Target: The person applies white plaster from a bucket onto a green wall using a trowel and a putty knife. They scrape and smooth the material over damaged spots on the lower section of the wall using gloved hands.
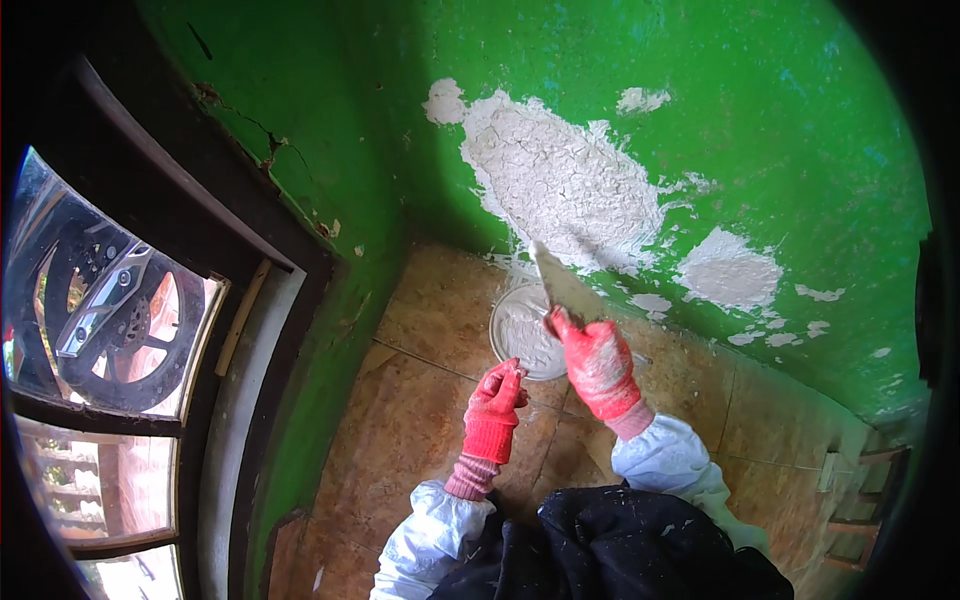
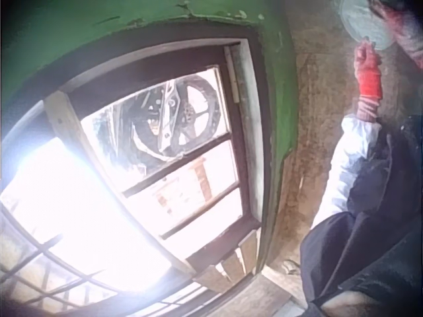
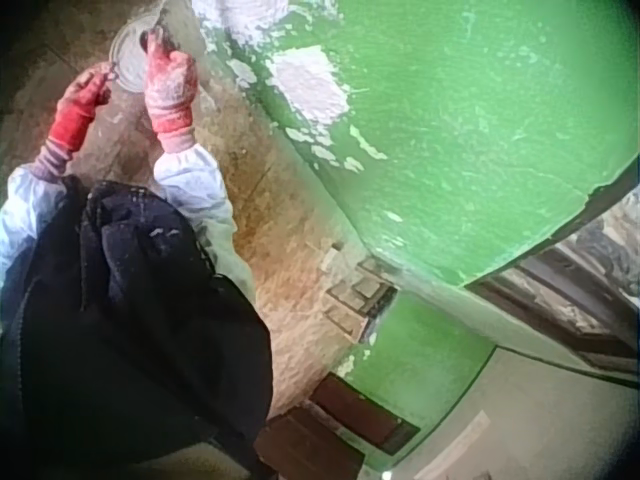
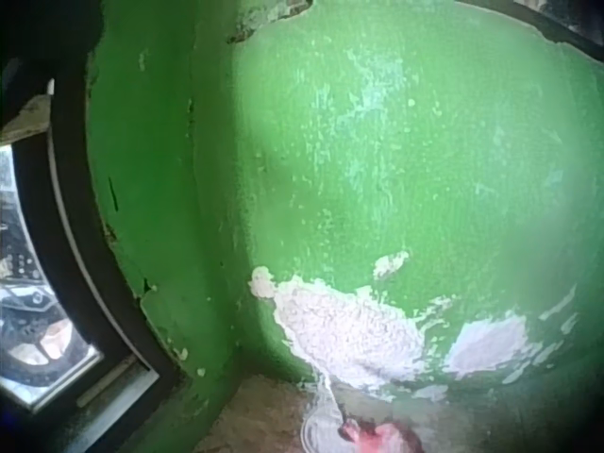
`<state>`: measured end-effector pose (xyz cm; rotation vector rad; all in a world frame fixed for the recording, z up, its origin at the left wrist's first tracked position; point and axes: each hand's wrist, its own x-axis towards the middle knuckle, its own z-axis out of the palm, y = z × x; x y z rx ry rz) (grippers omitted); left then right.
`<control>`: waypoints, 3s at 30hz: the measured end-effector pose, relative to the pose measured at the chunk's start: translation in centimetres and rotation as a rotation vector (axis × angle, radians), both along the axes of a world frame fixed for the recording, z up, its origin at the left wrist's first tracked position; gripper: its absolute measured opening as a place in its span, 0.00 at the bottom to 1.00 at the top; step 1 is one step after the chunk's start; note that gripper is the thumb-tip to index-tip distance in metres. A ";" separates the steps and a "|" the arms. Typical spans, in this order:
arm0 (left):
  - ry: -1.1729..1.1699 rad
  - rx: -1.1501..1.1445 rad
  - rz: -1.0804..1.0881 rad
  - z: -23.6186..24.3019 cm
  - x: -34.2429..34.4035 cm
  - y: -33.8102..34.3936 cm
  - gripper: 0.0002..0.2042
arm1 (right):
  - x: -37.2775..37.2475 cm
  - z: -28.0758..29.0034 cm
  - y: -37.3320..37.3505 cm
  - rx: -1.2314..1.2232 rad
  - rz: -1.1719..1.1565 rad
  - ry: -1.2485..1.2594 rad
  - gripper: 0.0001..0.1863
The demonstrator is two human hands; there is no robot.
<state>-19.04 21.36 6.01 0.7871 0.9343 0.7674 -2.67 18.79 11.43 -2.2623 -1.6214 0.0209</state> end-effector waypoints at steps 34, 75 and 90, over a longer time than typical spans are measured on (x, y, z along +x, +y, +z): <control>0.018 -0.127 -0.114 0.9 1.9 -1.1 0.17 | 7.9 8.6 2.2 0.759 -0.281 0.473 0.10; -0.097 -0.186 -0.135 1.8 3.6 -2.3 0.18 | 4.5 8.5 11.5 0.444 0.096 0.066 0.11; -0.065 -0.193 -0.163 1.9 3.5 -2.4 0.17 | 7.4 6.9 6.7 0.716 -0.182 0.535 0.11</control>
